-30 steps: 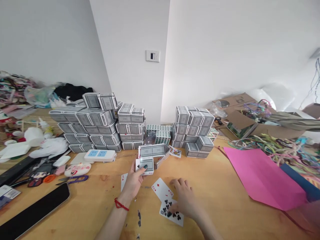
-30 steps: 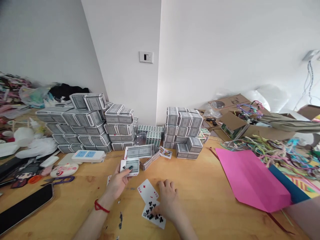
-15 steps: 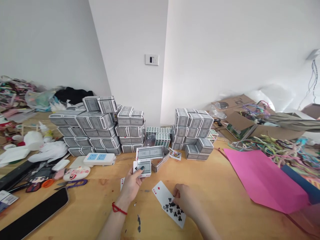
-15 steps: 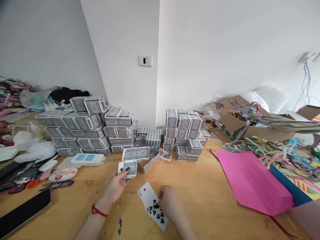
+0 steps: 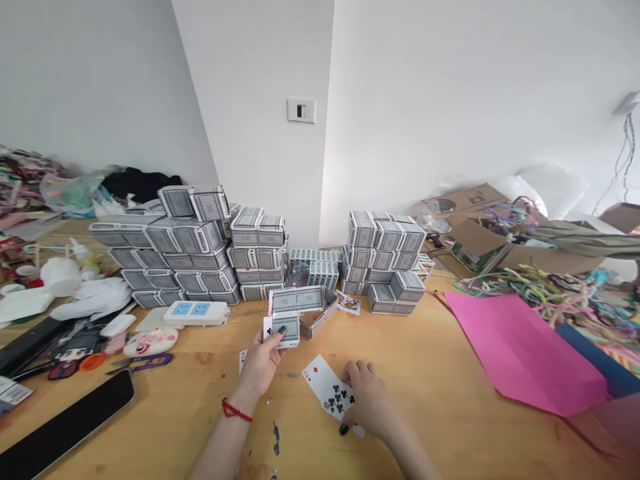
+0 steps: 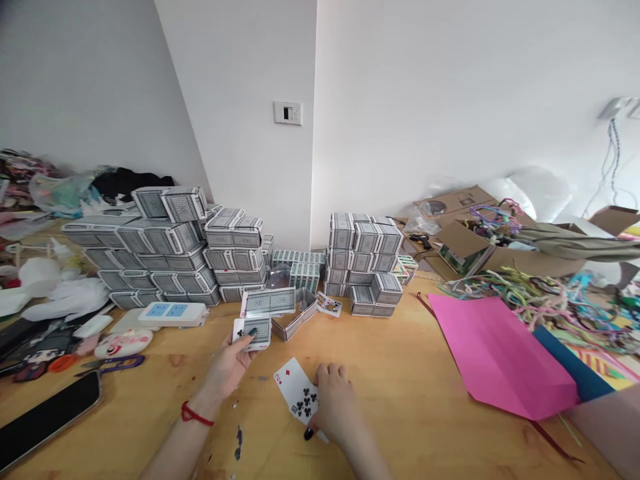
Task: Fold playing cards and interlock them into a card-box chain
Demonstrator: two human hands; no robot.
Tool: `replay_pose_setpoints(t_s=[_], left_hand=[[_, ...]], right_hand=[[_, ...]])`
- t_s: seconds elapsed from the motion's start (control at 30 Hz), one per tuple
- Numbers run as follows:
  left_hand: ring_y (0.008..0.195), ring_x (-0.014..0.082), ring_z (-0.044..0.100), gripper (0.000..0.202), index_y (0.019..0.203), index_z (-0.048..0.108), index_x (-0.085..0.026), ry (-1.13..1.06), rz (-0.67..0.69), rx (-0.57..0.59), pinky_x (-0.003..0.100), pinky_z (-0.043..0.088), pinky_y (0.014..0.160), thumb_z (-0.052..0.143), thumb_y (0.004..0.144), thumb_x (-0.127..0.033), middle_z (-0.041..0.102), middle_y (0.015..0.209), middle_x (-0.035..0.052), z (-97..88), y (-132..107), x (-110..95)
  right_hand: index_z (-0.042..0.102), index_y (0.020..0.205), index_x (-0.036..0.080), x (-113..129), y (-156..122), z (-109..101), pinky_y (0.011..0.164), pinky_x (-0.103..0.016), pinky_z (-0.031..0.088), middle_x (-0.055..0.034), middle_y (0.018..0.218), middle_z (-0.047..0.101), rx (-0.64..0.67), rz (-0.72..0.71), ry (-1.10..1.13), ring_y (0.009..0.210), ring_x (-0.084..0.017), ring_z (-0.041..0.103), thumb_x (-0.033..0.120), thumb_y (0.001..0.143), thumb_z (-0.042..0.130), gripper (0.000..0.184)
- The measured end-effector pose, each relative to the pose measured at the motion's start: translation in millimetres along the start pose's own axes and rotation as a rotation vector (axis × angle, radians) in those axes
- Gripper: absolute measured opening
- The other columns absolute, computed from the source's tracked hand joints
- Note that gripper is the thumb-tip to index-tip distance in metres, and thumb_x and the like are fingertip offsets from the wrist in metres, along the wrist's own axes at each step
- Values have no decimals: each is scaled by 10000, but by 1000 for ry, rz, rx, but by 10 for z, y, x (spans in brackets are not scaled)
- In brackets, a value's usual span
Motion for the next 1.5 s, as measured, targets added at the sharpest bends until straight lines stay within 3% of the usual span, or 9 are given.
replay_pose_setpoints(t_s=[0.3,0.4,0.5,0.67,1.0,1.13,1.27,1.37,1.5], left_hand=[[804,192,651,376,982,567,-168,55,-16,41,279,536,667,653,627,-76,682,885,50,14,-14,30],[768,179,652,400,1005,560,-178,77,-10,46,270,531,644,663,628,-97,679,888,45,3,-14,49],[791,181,645,429,1033,547,-185,92,-10,49,273,526,651,670,629,-113,675,898,41,-8,-13,73],[843,191,632,435,1055,539,-183,132,-9,58,265,520,643,663,642,-122,661,933,55,-9,-20,84],[740,191,652,458,1053,534,-177,161,-34,26,244,513,554,674,619,-132,676,891,54,54,-57,112],[749,222,656,401,1039,536,-156,184,-79,78,292,526,585,655,658,-193,683,846,72,118,-95,156],[795,235,651,351,1029,540,-158,179,-89,118,328,527,647,623,692,-213,685,850,79,146,-123,186],[815,228,647,357,1037,532,-163,179,-80,153,323,517,683,621,694,-209,686,866,78,161,-131,204],[811,214,646,418,1068,496,-198,184,-49,176,327,509,699,633,674,-170,678,913,60,185,-145,218]], right_hand=[[551,758,165,3,22,4,693,-280,375,-74,941,546,19,16,29,914,-259,473,163,361,779,457],[528,879,161,2,26,5,710,-283,378,-77,988,526,-58,11,50,910,-255,470,114,357,766,576],[507,932,161,-24,38,24,695,-278,373,-73,969,533,-87,32,57,893,-246,491,23,448,655,524],[509,834,152,-67,52,51,570,-234,350,-75,917,539,-57,65,109,731,-180,549,-41,492,485,393],[524,658,164,-227,174,65,546,-220,329,-48,783,581,-112,-1,166,726,-175,523,-19,464,499,267],[486,556,164,-247,271,111,462,-194,296,15,599,553,-21,-19,453,554,-114,494,49,488,587,168],[501,675,170,-152,303,39,424,-207,349,32,506,567,-7,-100,1037,429,-104,496,294,649,594,157],[510,710,161,-97,303,24,460,-270,447,-23,511,626,19,-81,1395,436,-156,571,405,629,634,285],[561,716,126,-102,337,85,538,-304,510,-97,631,675,-9,-29,1656,562,-202,639,342,590,685,279]])
Point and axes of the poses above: each hand's wrist, its own y-axis towards the middle knuckle, its own z-axis out of the palm, x = y × z, the point moved 5 cm from there along y, towards the middle knuckle
